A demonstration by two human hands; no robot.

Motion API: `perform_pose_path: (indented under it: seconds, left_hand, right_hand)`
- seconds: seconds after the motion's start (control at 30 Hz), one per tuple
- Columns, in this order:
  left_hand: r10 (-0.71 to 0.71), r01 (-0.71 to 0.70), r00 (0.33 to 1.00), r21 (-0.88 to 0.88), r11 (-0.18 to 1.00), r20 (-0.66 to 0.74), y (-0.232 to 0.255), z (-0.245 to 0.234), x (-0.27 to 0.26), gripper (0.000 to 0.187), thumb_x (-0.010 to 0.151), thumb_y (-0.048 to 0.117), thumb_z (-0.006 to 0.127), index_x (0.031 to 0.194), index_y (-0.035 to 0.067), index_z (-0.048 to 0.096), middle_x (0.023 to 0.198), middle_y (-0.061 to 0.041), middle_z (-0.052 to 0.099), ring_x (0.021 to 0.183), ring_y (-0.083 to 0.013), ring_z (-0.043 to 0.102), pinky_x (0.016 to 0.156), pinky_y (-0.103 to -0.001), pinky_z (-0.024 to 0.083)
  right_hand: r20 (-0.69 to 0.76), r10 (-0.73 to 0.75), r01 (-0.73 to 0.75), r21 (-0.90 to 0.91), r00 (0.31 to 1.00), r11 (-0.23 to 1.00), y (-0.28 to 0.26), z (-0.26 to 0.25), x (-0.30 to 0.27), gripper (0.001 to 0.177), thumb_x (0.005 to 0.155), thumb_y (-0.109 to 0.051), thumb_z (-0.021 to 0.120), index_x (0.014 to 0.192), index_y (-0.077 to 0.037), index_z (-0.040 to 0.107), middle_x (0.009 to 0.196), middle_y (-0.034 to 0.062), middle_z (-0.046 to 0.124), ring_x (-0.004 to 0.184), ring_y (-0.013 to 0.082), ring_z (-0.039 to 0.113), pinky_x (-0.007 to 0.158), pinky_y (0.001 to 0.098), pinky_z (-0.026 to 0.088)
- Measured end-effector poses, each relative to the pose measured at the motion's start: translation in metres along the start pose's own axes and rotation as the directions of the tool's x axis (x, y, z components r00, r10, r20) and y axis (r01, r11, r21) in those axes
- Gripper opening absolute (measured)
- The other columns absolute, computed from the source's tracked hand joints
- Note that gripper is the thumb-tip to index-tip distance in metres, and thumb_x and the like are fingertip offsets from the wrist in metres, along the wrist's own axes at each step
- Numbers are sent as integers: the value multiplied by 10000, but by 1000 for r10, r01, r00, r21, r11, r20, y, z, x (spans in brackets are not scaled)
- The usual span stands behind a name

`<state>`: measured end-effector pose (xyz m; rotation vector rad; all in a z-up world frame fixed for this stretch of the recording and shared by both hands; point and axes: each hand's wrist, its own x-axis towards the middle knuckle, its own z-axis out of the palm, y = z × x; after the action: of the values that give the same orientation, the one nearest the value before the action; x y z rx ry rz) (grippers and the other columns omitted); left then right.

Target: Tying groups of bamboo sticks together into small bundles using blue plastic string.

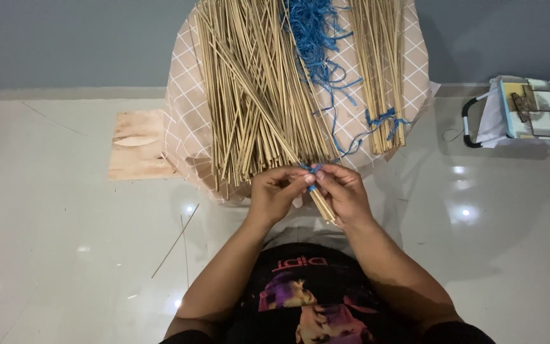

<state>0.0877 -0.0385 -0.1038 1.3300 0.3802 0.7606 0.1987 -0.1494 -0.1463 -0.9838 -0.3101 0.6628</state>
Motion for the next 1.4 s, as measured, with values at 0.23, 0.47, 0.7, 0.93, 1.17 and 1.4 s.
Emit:
perform_pose_path:
  seconds: [0.23, 0.47, 0.7, 0.93, 1.17, 1.4]
  left_hand:
    - [-57, 58, 998, 114, 992, -14, 13, 0, -3, 197, 805, 69, 891, 934, -33, 782, 697, -148, 739, 580, -150, 675, 532, -268, 550]
    - [-121, 112, 990, 109, 988, 78, 12, -4, 0, 206, 801, 10, 867, 993, 6, 790, 753, -121, 755, 635, -126, 661, 574, -256, 562]
    - [-282, 296, 935, -36, 954, 215, -2, -25, 14, 395, 808, -15, 833, 1147, -38, 632, 896, -156, 748, 710, -182, 718, 586, -264, 621]
    - [-217, 211, 953, 53, 976, 212, 14, -14, 2, 379, 789, 13, 855, 1103, 17, 642, 842, -98, 765, 684, -95, 673, 609, -191, 541]
    - [2, -71, 992, 537, 841, 127, 48, -1, -11, 270, 788, 210, 834, 1046, 231, 758, 828, 61, 806, 810, -143, 708, 751, -261, 537]
    - [231, -270, 963, 563, 781, 142, 51, 6, -21, 202, 818, 100, 785, 1016, 139, 779, 860, -51, 808, 802, -278, 782, 737, -350, 611]
  right_hand:
    - [51, -91, 92, -11, 995, 996, -11, 7, -7, 173, 863, 18, 765, 1002, 116, 734, 725, 166, 679, 636, 144, 660, 570, 254, 546]
    - [99, -53, 56, -29, 994, 998, 9, -18, 9, 181, 912, -44, 734, 1027, 94, 716, 640, 72, 563, 573, 76, 574, 543, 196, 513]
    - [611, -73, 235, -190, 788, 953, -40, -9, 11, 130, 1005, -59, 577, 978, 40, 657, 866, 125, 598, 827, 184, 549, 761, 319, 429]
    - [740, -109, 627, -472, 664, 620, -95, 16, 1, 65, 928, 36, 660, 937, 17, 722, 835, 161, 721, 666, 281, 655, 629, 384, 521]
    - [668, -374, 765, -545, 644, 343, -84, 21, -15, 160, 830, 63, 728, 934, -43, 789, 717, 65, 696, 553, 228, 658, 522, 310, 551]
    - [630, -573, 785, -619, 525, 38, -65, 25, -19, 224, 754, 99, 781, 906, -65, 775, 718, 52, 676, 546, 219, 648, 490, 307, 556]
